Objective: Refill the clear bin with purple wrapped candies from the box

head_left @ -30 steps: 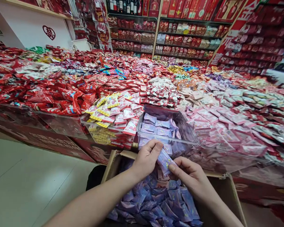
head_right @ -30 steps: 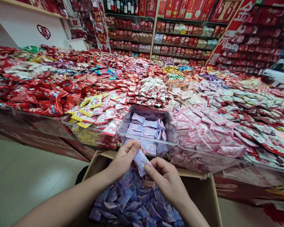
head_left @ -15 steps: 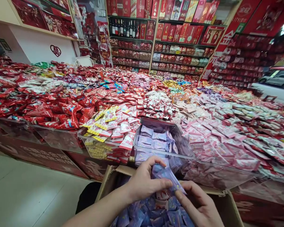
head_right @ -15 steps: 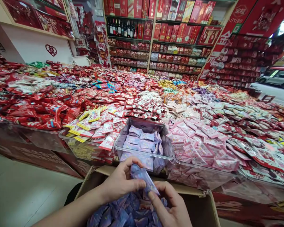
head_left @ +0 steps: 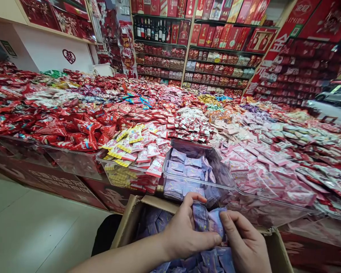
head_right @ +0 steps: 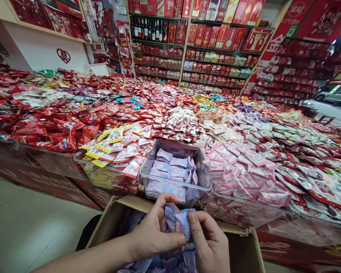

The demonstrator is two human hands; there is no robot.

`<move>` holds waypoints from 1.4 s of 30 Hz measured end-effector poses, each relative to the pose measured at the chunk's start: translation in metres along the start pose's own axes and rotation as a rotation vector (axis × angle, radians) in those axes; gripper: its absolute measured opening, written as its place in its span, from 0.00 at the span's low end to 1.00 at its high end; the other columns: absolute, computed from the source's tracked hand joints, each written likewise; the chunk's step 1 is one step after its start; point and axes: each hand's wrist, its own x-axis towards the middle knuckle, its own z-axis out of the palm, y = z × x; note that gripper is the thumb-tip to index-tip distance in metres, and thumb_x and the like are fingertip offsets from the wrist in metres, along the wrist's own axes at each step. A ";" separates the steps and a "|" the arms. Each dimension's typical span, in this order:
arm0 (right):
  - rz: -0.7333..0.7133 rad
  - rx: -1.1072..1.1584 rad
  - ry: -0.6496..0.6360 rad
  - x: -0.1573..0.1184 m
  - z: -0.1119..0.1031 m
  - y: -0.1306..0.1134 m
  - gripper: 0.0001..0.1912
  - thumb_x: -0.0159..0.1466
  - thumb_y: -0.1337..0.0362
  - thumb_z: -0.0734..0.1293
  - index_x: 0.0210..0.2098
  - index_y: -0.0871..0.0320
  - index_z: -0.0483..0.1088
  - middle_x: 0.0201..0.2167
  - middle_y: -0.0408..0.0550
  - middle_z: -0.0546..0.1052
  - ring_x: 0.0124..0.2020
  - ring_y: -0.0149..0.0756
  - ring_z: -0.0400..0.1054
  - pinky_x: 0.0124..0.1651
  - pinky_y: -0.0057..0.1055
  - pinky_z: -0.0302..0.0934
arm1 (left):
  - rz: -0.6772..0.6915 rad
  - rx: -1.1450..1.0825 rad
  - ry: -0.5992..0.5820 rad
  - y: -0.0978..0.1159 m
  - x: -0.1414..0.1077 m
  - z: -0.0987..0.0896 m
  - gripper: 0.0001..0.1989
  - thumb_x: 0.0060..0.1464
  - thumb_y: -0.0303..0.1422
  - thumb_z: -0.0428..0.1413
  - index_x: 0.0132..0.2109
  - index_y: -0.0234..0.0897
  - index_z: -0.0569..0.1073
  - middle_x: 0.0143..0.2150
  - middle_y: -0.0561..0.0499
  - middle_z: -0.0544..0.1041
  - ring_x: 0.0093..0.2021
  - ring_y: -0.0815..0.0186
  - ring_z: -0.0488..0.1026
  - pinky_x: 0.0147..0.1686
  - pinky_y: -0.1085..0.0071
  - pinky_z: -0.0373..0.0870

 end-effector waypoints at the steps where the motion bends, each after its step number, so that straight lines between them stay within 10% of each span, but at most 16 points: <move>1: -0.031 -0.036 -0.035 0.004 -0.005 -0.004 0.14 0.55 0.53 0.62 0.25 0.58 0.68 0.20 0.44 0.70 0.22 0.32 0.64 0.25 0.25 0.60 | 0.008 -0.008 0.005 0.001 0.000 0.001 0.27 0.37 0.28 0.61 0.41 0.39 0.52 0.29 0.59 0.63 0.21 0.80 0.59 0.22 0.80 0.58; 7: -0.385 -0.646 -0.133 0.085 -0.013 -0.057 0.10 0.55 0.58 0.62 0.31 0.55 0.70 0.29 0.47 0.75 0.30 0.38 0.67 0.34 0.30 0.60 | 0.020 0.170 0.012 0.005 0.000 -0.003 0.23 0.39 0.23 0.57 0.41 0.38 0.54 0.26 0.60 0.63 0.21 0.80 0.59 0.23 0.81 0.55; 12: -0.553 -1.116 -0.809 0.159 0.045 -0.049 0.13 0.51 0.66 0.66 0.37 0.57 0.71 0.36 0.49 0.74 0.38 0.39 0.67 0.39 0.28 0.57 | -0.008 0.311 0.088 -0.003 0.001 -0.009 0.22 0.40 0.24 0.56 0.41 0.38 0.55 0.23 0.60 0.63 0.21 0.78 0.59 0.22 0.80 0.55; 16: -0.655 -1.328 -0.991 0.175 0.075 -0.024 0.17 0.50 0.69 0.65 0.41 0.58 0.69 0.38 0.52 0.71 0.36 0.41 0.68 0.33 0.28 0.58 | 0.013 0.466 0.129 -0.005 0.000 -0.010 0.22 0.37 0.25 0.58 0.41 0.38 0.58 0.22 0.61 0.61 0.20 0.77 0.57 0.22 0.80 0.54; 42: -0.729 -1.448 -0.824 0.177 0.074 -0.005 0.20 0.48 0.64 0.64 0.41 0.61 0.60 0.39 0.53 0.65 0.34 0.41 0.68 0.29 0.31 0.62 | 0.011 0.788 0.110 -0.002 -0.003 -0.012 0.21 0.37 0.30 0.57 0.41 0.38 0.60 0.24 0.59 0.58 0.22 0.75 0.52 0.21 0.78 0.49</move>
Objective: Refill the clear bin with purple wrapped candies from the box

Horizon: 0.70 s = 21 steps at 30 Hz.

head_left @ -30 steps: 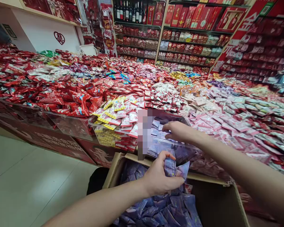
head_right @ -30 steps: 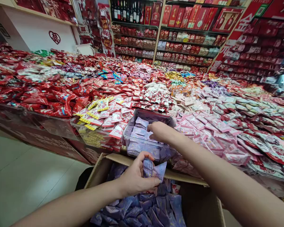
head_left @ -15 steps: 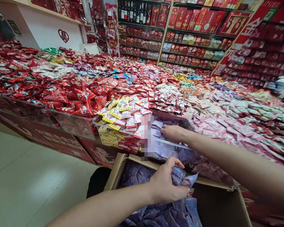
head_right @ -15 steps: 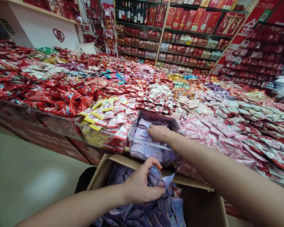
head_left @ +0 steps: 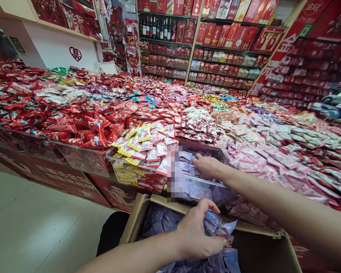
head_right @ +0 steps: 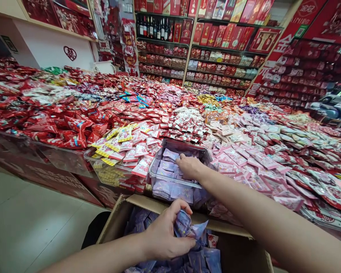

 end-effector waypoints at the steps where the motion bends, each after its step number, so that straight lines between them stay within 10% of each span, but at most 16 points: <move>1: 0.007 0.005 -0.001 -0.001 0.000 0.000 0.22 0.47 0.64 0.65 0.41 0.61 0.60 0.39 0.54 0.65 0.34 0.42 0.68 0.30 0.32 0.62 | -0.004 0.008 -0.001 0.000 0.000 0.000 0.21 0.37 0.30 0.57 0.41 0.38 0.60 0.24 0.59 0.58 0.22 0.75 0.52 0.21 0.78 0.49; 21: -0.217 0.201 0.063 0.007 0.002 0.002 0.22 0.48 0.74 0.61 0.44 0.61 0.62 0.41 0.52 0.69 0.42 0.39 0.65 0.41 0.27 0.57 | -0.039 0.051 -0.046 0.009 0.000 -0.003 0.20 0.37 0.29 0.55 0.40 0.39 0.60 0.23 0.60 0.58 0.22 0.75 0.52 0.22 0.77 0.51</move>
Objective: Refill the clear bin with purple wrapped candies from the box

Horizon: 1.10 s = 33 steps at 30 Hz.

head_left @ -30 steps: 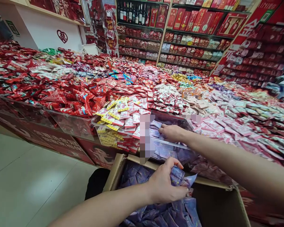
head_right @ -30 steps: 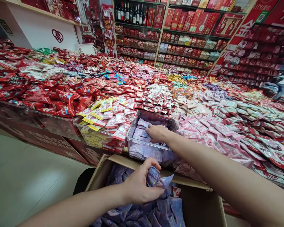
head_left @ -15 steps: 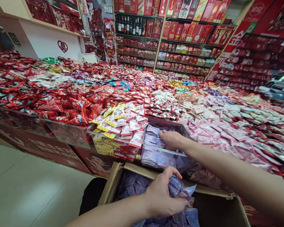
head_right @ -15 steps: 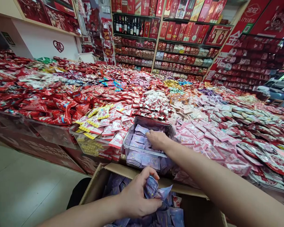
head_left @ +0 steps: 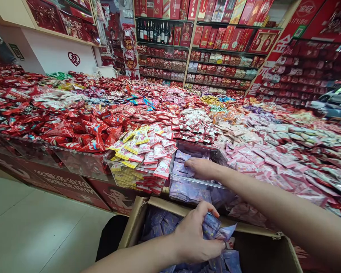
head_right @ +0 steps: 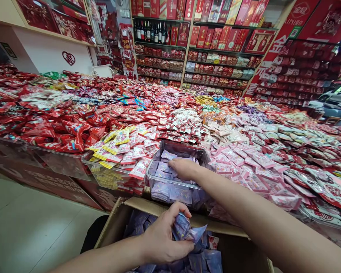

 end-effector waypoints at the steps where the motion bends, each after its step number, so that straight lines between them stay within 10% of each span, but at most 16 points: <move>1: -0.009 -0.002 -0.027 0.001 0.000 0.000 0.21 0.48 0.73 0.61 0.43 0.60 0.63 0.40 0.52 0.69 0.42 0.39 0.65 0.41 0.27 0.57 | 0.007 0.003 0.001 -0.001 0.000 0.000 0.20 0.37 0.29 0.56 0.40 0.39 0.60 0.24 0.60 0.58 0.22 0.75 0.52 0.22 0.77 0.51; 23: 0.257 0.094 -0.065 -0.002 -0.029 -0.001 0.23 0.48 0.64 0.69 0.44 0.61 0.67 0.42 0.54 0.69 0.40 0.40 0.66 0.40 0.27 0.58 | -0.017 -0.226 -0.057 -0.006 0.004 0.003 0.20 0.38 0.25 0.56 0.40 0.37 0.58 0.23 0.61 0.59 0.21 0.77 0.53 0.20 0.80 0.50; 29: 0.222 0.206 0.314 -0.063 -0.079 -0.039 0.13 0.58 0.64 0.60 0.40 0.60 0.69 0.36 0.50 0.73 0.38 0.37 0.66 0.41 0.29 0.57 | -0.038 -0.726 -0.098 -0.005 0.010 -0.003 0.25 0.36 0.29 0.61 0.39 0.38 0.55 0.23 0.60 0.64 0.20 0.79 0.58 0.22 0.80 0.56; 33: 0.329 0.499 0.394 -0.123 -0.066 -0.075 0.13 0.57 0.57 0.60 0.37 0.56 0.70 0.32 0.48 0.73 0.32 0.35 0.66 0.34 0.28 0.59 | -0.082 -0.798 -0.133 -0.002 0.010 -0.009 0.25 0.36 0.29 0.62 0.40 0.37 0.56 0.25 0.60 0.66 0.21 0.79 0.61 0.24 0.79 0.59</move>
